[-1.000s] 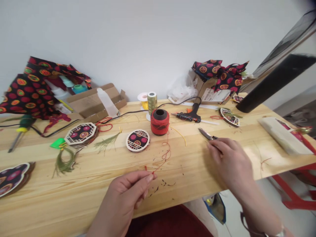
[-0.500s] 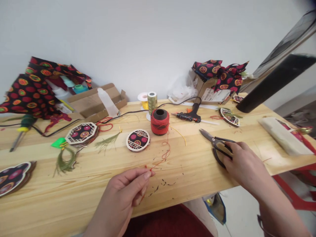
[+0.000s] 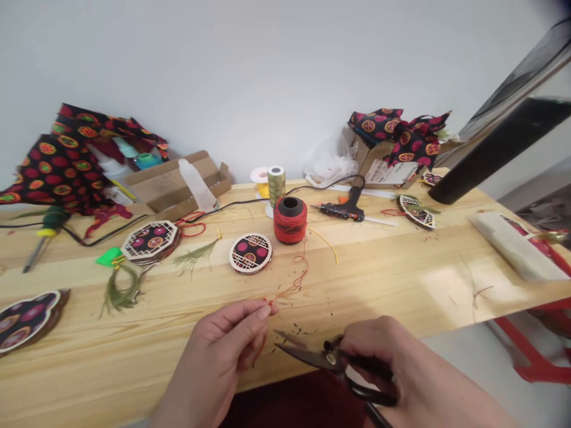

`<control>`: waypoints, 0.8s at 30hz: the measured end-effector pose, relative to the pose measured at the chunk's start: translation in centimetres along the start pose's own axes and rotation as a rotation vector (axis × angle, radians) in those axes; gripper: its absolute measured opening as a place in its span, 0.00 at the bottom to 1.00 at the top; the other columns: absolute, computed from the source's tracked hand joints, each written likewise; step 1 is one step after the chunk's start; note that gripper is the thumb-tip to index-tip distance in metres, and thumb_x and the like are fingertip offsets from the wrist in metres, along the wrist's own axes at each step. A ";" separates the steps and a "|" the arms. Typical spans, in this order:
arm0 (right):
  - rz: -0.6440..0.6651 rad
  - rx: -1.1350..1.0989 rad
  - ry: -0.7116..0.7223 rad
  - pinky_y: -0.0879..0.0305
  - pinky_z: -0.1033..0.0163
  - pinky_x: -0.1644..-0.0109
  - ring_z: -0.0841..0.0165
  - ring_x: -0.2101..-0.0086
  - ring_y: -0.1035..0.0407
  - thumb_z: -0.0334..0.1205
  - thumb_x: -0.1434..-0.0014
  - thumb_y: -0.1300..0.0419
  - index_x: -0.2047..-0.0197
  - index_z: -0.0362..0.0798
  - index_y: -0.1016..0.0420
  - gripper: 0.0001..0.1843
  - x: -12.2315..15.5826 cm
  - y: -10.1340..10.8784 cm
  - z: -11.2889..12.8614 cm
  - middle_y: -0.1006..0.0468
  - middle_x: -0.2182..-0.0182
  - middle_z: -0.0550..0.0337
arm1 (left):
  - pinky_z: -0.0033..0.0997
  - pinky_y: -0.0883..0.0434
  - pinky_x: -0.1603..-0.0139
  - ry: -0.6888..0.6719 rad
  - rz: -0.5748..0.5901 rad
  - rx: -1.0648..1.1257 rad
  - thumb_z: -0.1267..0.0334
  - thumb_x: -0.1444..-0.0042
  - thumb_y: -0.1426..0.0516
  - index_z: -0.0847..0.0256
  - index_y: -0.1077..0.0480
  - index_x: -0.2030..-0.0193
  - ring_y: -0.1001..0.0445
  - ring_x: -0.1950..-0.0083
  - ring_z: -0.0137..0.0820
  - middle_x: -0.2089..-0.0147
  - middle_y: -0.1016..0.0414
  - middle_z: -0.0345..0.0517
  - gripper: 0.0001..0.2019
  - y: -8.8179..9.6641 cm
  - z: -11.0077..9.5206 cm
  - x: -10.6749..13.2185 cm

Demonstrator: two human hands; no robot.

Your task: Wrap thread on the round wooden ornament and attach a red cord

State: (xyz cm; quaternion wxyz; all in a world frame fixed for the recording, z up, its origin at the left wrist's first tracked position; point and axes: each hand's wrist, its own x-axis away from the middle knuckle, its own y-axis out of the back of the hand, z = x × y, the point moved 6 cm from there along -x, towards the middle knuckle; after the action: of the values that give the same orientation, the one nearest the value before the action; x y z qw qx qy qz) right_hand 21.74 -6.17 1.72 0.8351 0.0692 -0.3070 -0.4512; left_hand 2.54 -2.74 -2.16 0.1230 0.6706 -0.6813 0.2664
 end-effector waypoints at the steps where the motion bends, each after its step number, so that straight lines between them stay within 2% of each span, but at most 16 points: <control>1: 0.015 0.015 0.002 0.57 0.71 0.79 0.77 0.77 0.54 0.28 0.59 0.40 0.79 0.46 0.45 0.14 -0.1 -0.2 0.1 0.45 0.80 0.70 | 0.21 0.50 0.80 -0.011 0.001 0.008 0.60 0.55 0.35 0.63 0.23 0.73 0.50 0.81 0.20 0.84 0.42 0.33 0.08 0.0 -0.1 0.1; 6: -0.030 0.064 0.012 0.55 0.71 0.78 0.77 0.78 0.52 0.29 0.54 0.41 0.78 0.46 0.41 0.10 -0.9 -0.3 -0.3 0.41 0.81 0.70 | 0.21 0.48 0.79 -0.086 0.020 -0.009 0.59 0.52 0.37 0.64 0.23 0.73 0.49 0.80 0.22 0.84 0.42 0.34 0.09 0.2 -0.6 0.3; 12: -0.053 -0.006 0.015 0.48 0.72 0.76 0.76 0.78 0.43 0.41 0.52 0.35 0.75 0.46 0.37 0.14 -1.4 -0.6 -0.4 0.33 0.80 0.69 | 0.24 0.49 0.79 -0.105 0.032 -0.124 0.56 0.50 0.39 0.63 0.25 0.72 0.50 0.79 0.23 0.83 0.44 0.33 0.11 0.3 0.0 0.3; 15: -0.059 -0.023 0.031 0.49 0.72 0.77 0.76 0.79 0.41 0.38 0.53 0.35 0.77 0.46 0.37 0.13 -1.8 -0.9 -0.1 0.32 0.81 0.68 | 0.24 0.50 0.78 -0.099 0.074 -0.187 0.55 0.48 0.41 0.62 0.26 0.73 0.50 0.78 0.24 0.82 0.44 0.33 0.12 0.1 0.3 0.4; 19: -0.076 -0.102 0.095 0.52 0.73 0.78 0.78 0.80 0.41 0.29 0.54 0.39 0.75 0.46 0.33 0.06 -2.4 -1.1 0.8 0.30 0.82 0.70 | 0.24 0.50 0.78 -0.097 0.093 -0.244 0.55 0.48 0.41 0.62 0.26 0.71 0.51 0.77 0.24 0.80 0.43 0.34 0.12 0.1 0.5 0.4; 24: -0.099 -0.114 0.122 0.51 0.74 0.77 0.79 0.79 0.42 0.25 0.53 0.41 0.78 0.46 0.28 0.07 -2.6 -1.1 1.2 0.28 0.81 0.69 | 0.24 0.51 0.78 -0.091 0.074 -0.247 0.55 0.48 0.41 0.62 0.26 0.73 0.51 0.77 0.25 0.81 0.43 0.34 0.12 0.3 0.6 0.2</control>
State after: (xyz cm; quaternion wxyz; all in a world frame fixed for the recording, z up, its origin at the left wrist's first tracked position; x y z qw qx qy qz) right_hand 19.23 -4.53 1.06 0.8314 0.0637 -0.2257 -0.5038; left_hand 2.34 -3.26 -2.60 0.1637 0.6362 -0.7380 0.1544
